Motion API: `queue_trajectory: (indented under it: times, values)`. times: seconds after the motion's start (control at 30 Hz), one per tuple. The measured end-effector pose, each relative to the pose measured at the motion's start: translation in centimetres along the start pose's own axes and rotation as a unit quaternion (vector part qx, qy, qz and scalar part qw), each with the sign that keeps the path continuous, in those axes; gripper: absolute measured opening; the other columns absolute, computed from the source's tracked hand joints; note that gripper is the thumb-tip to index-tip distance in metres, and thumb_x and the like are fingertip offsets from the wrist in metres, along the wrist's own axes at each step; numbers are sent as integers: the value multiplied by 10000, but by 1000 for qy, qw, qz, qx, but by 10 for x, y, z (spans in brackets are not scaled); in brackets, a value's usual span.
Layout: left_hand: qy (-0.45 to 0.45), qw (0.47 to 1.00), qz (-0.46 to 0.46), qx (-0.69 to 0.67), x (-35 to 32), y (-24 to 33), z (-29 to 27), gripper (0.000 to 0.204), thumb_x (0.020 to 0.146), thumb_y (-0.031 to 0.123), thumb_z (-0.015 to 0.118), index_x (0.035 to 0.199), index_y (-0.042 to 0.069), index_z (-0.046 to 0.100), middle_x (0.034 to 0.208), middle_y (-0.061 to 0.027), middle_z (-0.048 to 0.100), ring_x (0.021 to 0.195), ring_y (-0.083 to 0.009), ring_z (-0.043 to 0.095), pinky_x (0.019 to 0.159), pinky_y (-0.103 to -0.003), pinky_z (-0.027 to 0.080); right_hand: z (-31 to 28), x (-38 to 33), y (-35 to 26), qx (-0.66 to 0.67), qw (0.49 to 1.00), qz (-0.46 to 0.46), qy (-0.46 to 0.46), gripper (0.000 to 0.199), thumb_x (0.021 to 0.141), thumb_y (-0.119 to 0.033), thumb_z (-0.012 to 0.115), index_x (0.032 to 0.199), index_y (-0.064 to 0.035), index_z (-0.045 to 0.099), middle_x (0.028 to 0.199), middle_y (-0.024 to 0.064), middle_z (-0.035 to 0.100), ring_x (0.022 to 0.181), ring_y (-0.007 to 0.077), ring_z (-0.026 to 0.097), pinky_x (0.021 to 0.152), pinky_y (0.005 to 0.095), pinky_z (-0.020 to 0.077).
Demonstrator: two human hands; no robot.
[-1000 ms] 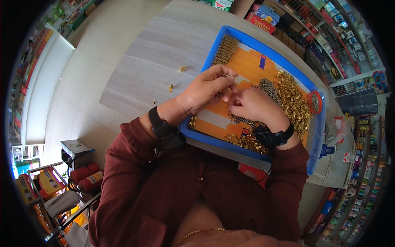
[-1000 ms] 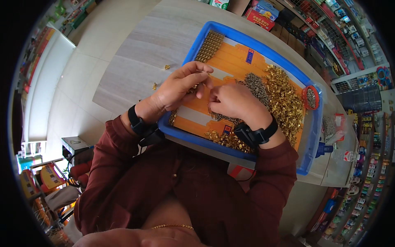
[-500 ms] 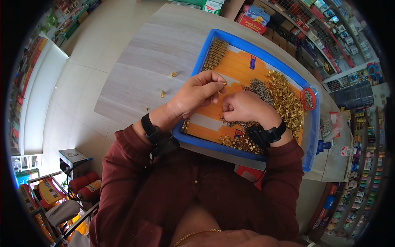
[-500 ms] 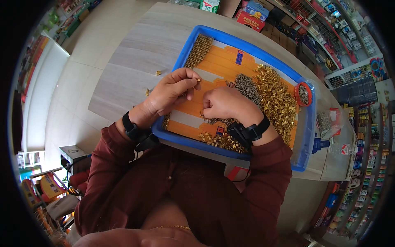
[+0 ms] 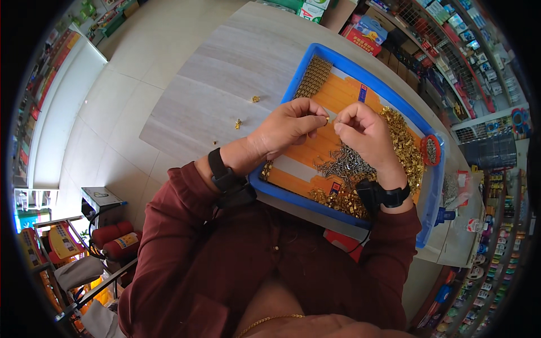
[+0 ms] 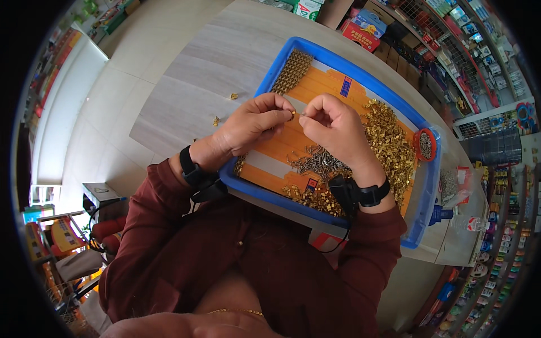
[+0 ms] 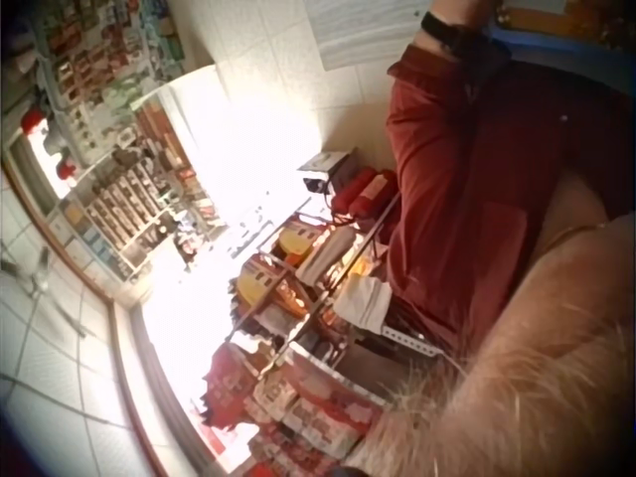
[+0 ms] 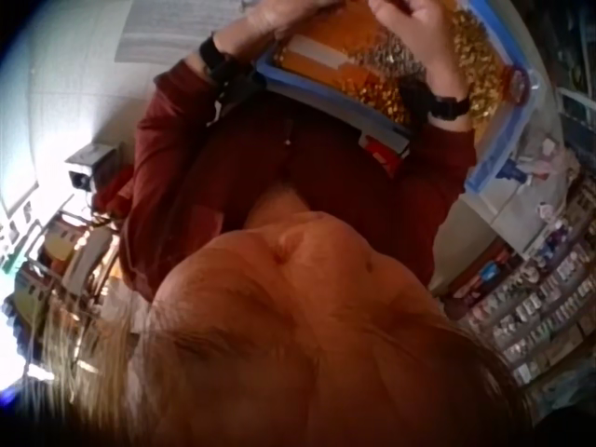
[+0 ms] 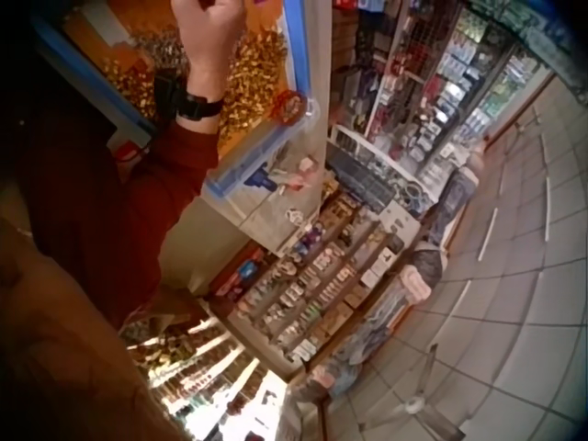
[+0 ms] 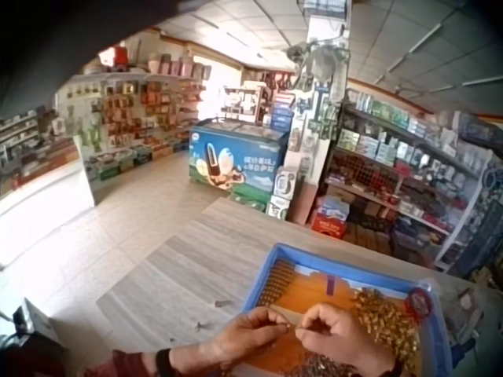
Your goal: Sorting and arranging small gold-colored metal components into a tray.
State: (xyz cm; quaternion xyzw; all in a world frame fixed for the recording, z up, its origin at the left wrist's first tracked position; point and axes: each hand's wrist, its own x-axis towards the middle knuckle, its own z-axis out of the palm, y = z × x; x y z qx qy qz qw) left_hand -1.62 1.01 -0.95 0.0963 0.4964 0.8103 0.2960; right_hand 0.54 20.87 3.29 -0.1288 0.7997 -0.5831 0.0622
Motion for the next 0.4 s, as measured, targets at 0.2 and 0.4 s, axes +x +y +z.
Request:
queue_trajectory:
  times: [0.2,0.4]
  values:
    - [-3,1000,-5,-21,0,1,-1,123,902,123,589,1005,59,568,840,23,537,668,-34,504,505,-140,374,13,0,-5,22,998,-34,43,112,841,-38,628,952,-30,620,822,-17,628,718,20,554,647,172,453]
    - [-13,1000,-1,-16,1,0,-3,159,894,136,610,1022,55,564,876,20,552,682,-35,510,514,-137,384,12,-1,-4,-12,998,-28,51,123,847,-71,656,958,-30,624,831,-7,640,724,25,567,658,173,464]
